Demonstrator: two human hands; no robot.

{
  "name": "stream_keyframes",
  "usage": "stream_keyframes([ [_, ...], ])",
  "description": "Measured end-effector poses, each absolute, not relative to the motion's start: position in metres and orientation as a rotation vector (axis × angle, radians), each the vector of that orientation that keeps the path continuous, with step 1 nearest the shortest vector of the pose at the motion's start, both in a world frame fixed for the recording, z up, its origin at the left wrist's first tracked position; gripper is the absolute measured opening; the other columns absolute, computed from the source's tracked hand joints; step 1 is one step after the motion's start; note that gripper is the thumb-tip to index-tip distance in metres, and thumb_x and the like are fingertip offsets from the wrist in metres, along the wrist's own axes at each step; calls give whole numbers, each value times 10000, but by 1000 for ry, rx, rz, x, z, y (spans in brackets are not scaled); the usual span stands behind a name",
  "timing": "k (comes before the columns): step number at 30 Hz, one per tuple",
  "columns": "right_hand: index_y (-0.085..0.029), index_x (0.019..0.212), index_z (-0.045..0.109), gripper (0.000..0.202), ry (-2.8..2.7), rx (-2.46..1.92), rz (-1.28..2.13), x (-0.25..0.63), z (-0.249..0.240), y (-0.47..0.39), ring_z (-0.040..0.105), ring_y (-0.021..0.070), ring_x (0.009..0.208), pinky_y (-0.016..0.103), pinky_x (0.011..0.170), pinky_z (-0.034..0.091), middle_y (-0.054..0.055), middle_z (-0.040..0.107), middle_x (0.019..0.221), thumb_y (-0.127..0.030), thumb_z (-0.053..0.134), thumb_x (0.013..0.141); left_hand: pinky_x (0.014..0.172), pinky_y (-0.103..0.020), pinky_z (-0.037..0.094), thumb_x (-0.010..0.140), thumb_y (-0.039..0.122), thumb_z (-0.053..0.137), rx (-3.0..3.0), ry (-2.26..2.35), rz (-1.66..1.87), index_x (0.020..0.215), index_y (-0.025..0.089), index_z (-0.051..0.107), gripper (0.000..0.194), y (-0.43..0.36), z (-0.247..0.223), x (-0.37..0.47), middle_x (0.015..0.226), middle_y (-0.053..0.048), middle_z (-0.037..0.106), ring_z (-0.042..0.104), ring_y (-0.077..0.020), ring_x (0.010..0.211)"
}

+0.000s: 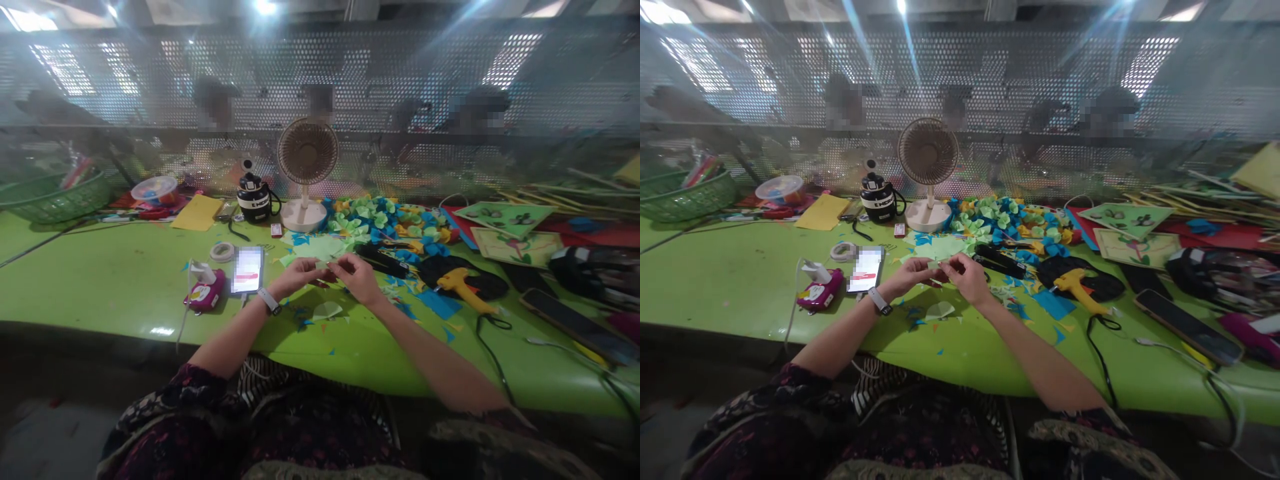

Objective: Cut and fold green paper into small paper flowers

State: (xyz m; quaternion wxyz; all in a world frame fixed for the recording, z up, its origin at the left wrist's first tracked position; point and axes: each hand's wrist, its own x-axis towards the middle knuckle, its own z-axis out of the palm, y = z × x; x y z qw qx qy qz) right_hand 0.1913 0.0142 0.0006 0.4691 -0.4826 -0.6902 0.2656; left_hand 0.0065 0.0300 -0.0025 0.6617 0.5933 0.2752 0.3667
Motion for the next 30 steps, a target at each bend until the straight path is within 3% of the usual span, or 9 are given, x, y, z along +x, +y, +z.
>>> stream_keyframes([
  [11,-212,705,550,355,-1668,-1159,656,190,1,15,520,147,561,273,560,439,-10,583,596,-545,658,769,817,-344,563,698,467,800,1317,606,830,951,88,687,469,30,-2,7,883,-132,747,722,-200,842],
  [17,-218,812,513,407,-1613,-1215,728,191,2,16,549,160,618,291,598,455,-2,594,695,-585,671,738,816,-346,565,688,477,803,1310,598,836,939,93,686,473,32,-5,7,872,-124,747,719,-188,816],
  [24,-220,714,477,383,-1731,-1200,659,192,3,15,479,143,580,280,588,395,-21,527,614,-573,579,822,828,-343,562,679,467,812,1312,585,813,944,99,677,474,33,-7,7,879,-119,747,720,-187,834],
  [30,-219,718,472,379,-1673,-1182,618,192,4,14,455,134,582,272,589,377,-29,494,621,-563,592,822,741,-315,574,712,493,779,1309,663,848,864,89,661,448,32,-5,8,819,-124,743,716,-174,754],
])
